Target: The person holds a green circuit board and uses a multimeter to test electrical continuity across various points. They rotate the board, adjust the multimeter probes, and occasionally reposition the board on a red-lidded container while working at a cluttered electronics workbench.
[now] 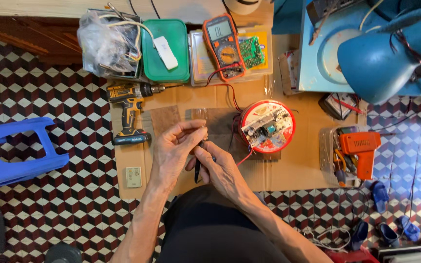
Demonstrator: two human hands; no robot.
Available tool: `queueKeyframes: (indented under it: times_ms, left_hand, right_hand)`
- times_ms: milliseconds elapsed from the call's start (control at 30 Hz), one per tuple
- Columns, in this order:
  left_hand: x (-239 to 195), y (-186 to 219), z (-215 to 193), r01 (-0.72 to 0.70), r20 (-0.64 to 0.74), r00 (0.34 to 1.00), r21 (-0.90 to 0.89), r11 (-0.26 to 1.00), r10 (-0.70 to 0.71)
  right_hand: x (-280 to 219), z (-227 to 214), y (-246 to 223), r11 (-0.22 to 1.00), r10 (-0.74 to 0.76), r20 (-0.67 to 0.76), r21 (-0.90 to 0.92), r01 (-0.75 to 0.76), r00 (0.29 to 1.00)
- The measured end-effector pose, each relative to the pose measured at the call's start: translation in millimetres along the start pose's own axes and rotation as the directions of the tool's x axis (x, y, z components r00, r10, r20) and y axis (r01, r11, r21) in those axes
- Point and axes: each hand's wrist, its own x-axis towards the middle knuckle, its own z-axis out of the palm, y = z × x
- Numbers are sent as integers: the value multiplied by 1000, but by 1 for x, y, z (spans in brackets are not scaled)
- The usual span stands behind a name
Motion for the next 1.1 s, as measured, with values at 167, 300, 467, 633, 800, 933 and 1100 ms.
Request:
queueKeyframes:
  times_ms: [167, 300, 467, 633, 800, 933, 1100]
  left_hand:
    - [-10, -7, 1, -13, -32, 999, 14, 1000, 13]
    - [-3, -12, -5, -150, -73, 987, -108, 983, 143]
    - [11, 0, -32, -251, -198, 957, -189, 949, 214]
    - [11, 1, -55, -317, -208, 939, -226, 921, 272]
    - [18, -15, -58, -280, -275, 936, -205, 938, 219]
    - [36, -25, -52, -286, -299, 930, -215, 934, 216]
    - [54, -22, -39, -346, -290, 910, -135, 928, 297]
  right_hand:
    - [-13, 0, 9, 990, 50, -60, -127, -58, 997]
    - [-23, 3, 9, 996, 2, -118, -83, -12, 993]
    - [-42, -1, 12, 964, 9, -90, 267, 16, 996]
    - [-52, -8, 17, 987, -160, -125, 0, 161, 979]
    - [-55, -46, 9, 997, -71, -317, -42, 61, 946]
    - [-12, -71, -15, 928, -169, -391, 247, 280, 905]
    - [109, -121, -67, 938, -164, -409, 216, 270, 897]
